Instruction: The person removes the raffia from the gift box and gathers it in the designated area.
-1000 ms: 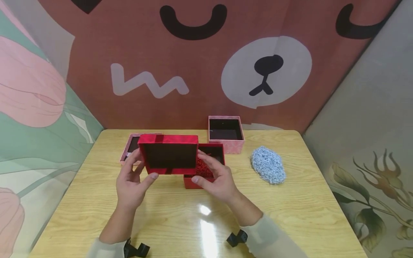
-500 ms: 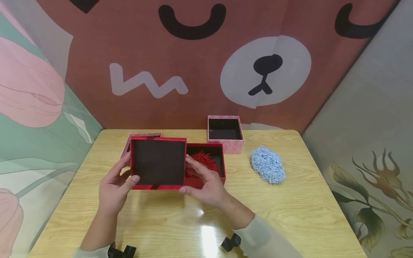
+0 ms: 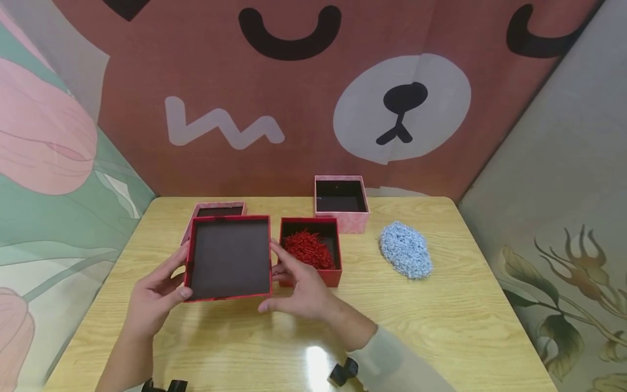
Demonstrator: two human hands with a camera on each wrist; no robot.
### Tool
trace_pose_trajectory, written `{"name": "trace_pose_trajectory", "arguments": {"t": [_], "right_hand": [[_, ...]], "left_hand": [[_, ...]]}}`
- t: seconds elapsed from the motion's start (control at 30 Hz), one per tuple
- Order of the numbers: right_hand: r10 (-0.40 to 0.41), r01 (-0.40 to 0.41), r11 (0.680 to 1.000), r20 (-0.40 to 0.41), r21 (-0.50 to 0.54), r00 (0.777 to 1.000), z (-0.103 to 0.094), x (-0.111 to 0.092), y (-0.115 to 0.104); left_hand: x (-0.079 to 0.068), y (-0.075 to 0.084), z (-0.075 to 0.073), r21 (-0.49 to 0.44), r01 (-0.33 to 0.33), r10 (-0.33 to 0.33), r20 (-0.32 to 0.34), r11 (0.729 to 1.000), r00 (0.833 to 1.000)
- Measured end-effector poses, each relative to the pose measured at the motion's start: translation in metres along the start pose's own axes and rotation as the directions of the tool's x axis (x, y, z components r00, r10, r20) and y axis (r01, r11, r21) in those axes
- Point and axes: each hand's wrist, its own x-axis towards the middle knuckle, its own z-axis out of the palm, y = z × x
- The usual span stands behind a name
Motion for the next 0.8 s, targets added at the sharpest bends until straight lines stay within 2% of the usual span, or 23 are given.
{"name": "trace_pose_trajectory", "arguments": {"t": [0.2, 0.3, 0.4, 0.5, 0.6, 0.8], "right_hand": [[0.048, -0.048, 0.999, 0.027, -0.013, 0.998, 0.009, 0.001, 0.001], [0.055, -0.054, 0.998, 0.029, -0.036, 0.998, 0.013, 0.002, 0.0], [0.042, -0.04, 0.998, 0.03, -0.047, 0.999, 0.019, 0.006, 0.0], [0.023, -0.02, 0.997, 0.04, -0.068, 0.999, 0.025, 0.009, 0.003], [0.032, -0.026, 0.992, 0.051, -0.121, 0.998, 0.03, 0.01, 0.006], [0.121, -0.097, 0.955, 0.068, -0.281, 0.99, 0.042, 0.011, 0.011]], "left_hand": [[-0.009, 0.0, -0.013, -0.011, 0.008, -0.007, 0.102, 1.0, 0.995], [-0.013, 0.001, -0.017, 0.034, 0.039, -0.043, 0.11, 0.999, 0.993], [-0.017, 0.006, -0.02, 0.134, 0.104, -0.116, 0.087, 0.986, 0.989], [-0.021, 0.011, -0.022, 0.264, 0.2, -0.218, 0.039, 0.944, 0.975], [-0.024, 0.013, -0.023, 0.38, 0.283, -0.301, -0.013, 0.88, 0.953], [-0.034, 0.015, -0.029, 0.513, 0.372, -0.396, -0.068, 0.774, 0.916]]}}
